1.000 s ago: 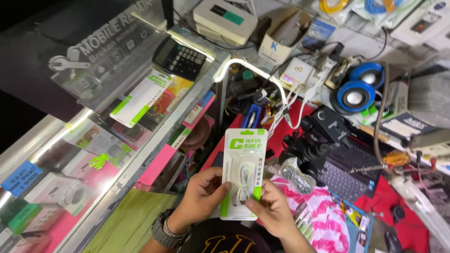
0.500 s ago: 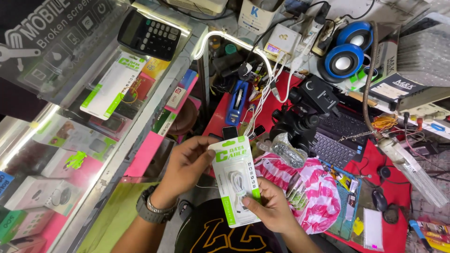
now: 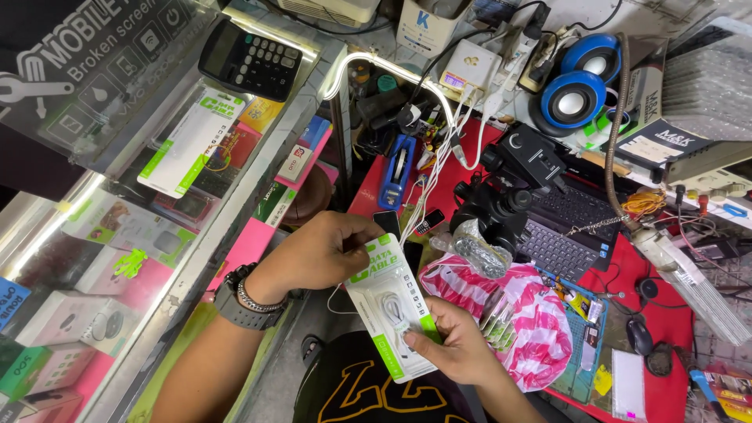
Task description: Organizing and hanging data cable packages on a display rack in a mobile repair shop.
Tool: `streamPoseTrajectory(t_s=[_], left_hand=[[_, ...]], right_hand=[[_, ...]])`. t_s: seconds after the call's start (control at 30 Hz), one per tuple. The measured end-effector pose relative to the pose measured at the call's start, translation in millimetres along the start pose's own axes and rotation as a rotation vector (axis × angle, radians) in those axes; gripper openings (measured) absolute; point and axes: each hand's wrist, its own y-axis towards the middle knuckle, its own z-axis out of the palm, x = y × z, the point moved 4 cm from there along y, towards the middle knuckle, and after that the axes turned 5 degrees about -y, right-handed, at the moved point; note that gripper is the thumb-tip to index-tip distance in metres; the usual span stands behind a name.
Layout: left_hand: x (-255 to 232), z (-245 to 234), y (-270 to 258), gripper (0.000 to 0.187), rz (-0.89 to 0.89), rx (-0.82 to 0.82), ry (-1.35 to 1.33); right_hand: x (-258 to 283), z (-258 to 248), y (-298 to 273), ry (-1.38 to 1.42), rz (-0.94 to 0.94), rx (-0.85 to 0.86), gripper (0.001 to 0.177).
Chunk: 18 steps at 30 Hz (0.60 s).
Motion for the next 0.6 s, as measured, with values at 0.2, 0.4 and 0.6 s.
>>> streamPoseTrajectory(t_s=[0.2, 0.4, 0.6], left_hand=[[3, 2, 4, 0.021, 0.111, -0.059, 0.179], [27, -7, 10, 0.014, 0.061, -0.042, -0.306], [40, -10, 8, 0.010, -0.028, -0.209, -0.437]], right_hand=[[1, -1, 2, -0.011, 0.025, -0.005, 0.029], [-3, -6, 1, 0.038, -0.001, -0.011, 0.039], [-14, -6, 3, 0.021, 0.038, -0.011, 0.043]])
